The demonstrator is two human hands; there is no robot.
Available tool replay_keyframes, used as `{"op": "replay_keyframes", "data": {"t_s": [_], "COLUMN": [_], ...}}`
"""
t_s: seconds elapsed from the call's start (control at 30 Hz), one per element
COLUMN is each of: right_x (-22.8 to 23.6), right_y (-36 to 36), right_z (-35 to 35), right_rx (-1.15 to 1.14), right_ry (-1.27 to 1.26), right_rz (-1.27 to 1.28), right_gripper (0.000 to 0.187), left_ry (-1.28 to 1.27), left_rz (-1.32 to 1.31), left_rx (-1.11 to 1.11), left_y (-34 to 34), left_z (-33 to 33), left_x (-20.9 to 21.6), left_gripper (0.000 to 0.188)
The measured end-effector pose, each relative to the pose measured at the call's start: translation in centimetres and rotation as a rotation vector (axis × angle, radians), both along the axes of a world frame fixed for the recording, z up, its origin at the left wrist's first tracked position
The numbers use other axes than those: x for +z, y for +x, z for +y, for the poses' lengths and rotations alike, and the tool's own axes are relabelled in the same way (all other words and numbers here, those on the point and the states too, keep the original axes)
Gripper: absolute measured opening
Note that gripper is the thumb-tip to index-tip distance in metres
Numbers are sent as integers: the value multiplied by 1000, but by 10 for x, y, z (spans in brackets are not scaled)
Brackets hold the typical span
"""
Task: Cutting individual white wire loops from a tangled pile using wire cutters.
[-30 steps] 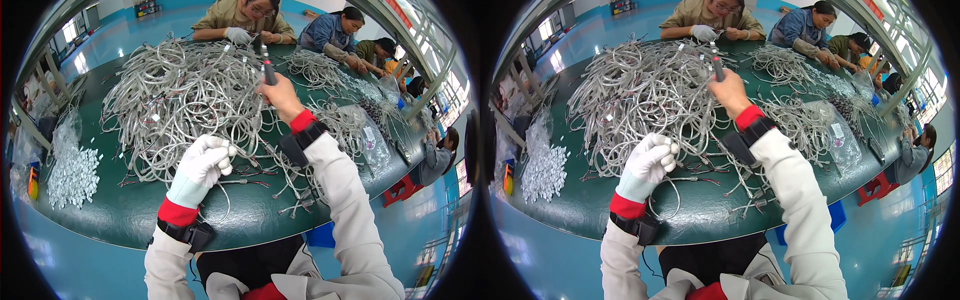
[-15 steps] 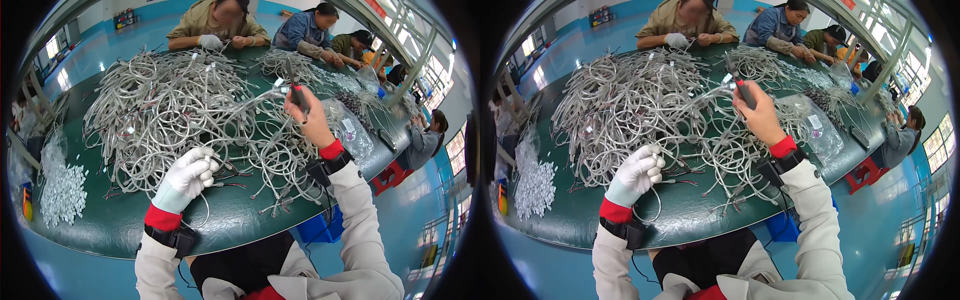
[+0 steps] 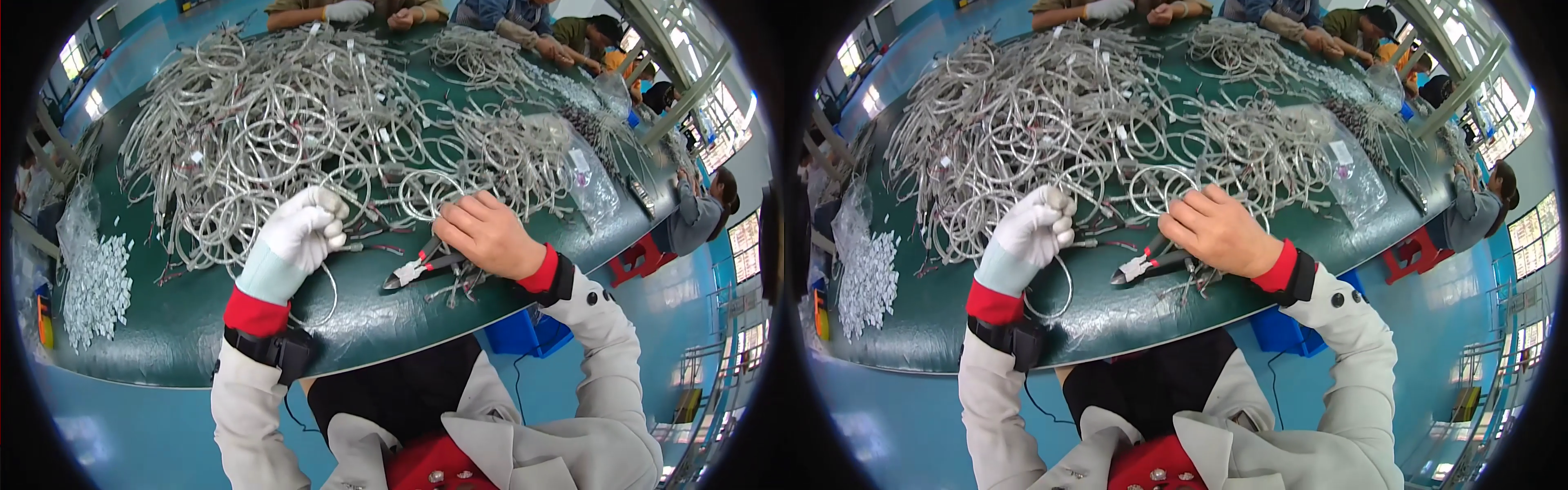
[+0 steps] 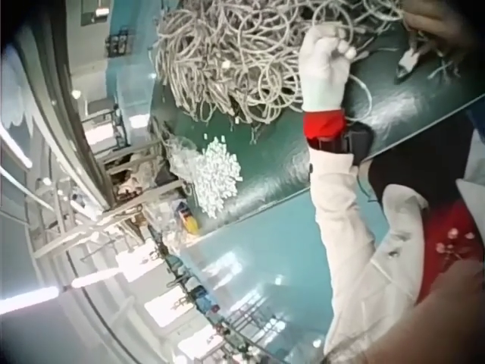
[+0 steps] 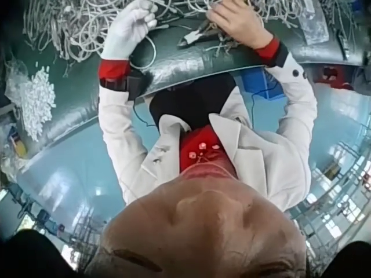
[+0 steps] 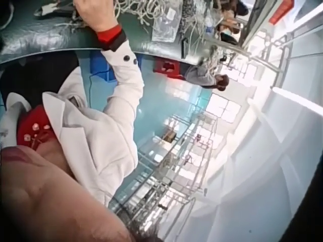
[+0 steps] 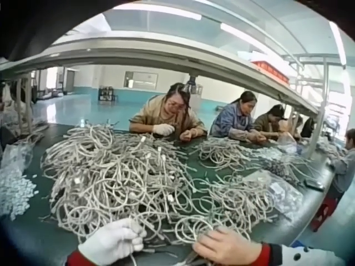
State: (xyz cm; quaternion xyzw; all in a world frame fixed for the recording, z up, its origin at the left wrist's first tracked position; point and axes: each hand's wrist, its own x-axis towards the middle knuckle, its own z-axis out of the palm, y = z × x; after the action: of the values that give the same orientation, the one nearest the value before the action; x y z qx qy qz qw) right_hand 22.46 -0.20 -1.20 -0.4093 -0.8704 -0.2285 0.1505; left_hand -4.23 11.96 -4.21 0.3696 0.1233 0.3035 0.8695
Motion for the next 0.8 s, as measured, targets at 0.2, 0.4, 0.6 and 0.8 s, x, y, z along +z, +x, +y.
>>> {"op": "replay_keyframes", "data": {"t_s": [0.2, 0.4, 0.6, 0.8], "right_x": [-4, 42, 83, 67], "right_y": [-12, 27, 81, 74], "right_z": [-13, -3, 14, -4], "right_rx": [21, -6, -157, -399], "right_ry": [-49, 287, 413, 174], "right_rz": [-35, 133, 68, 444], "right_gripper": [23, 33, 48, 33], "left_ry": [-15, -38, 36, 46], "left_rz": [65, 13, 29, 20], "left_rx": [-8, -116, -62, -79], "left_y": [1, 6, 1, 6], "left_z": [-7, -8, -5, -10], "left_x": [6, 8, 6, 9], "left_gripper": [13, 14, 12, 9]}}
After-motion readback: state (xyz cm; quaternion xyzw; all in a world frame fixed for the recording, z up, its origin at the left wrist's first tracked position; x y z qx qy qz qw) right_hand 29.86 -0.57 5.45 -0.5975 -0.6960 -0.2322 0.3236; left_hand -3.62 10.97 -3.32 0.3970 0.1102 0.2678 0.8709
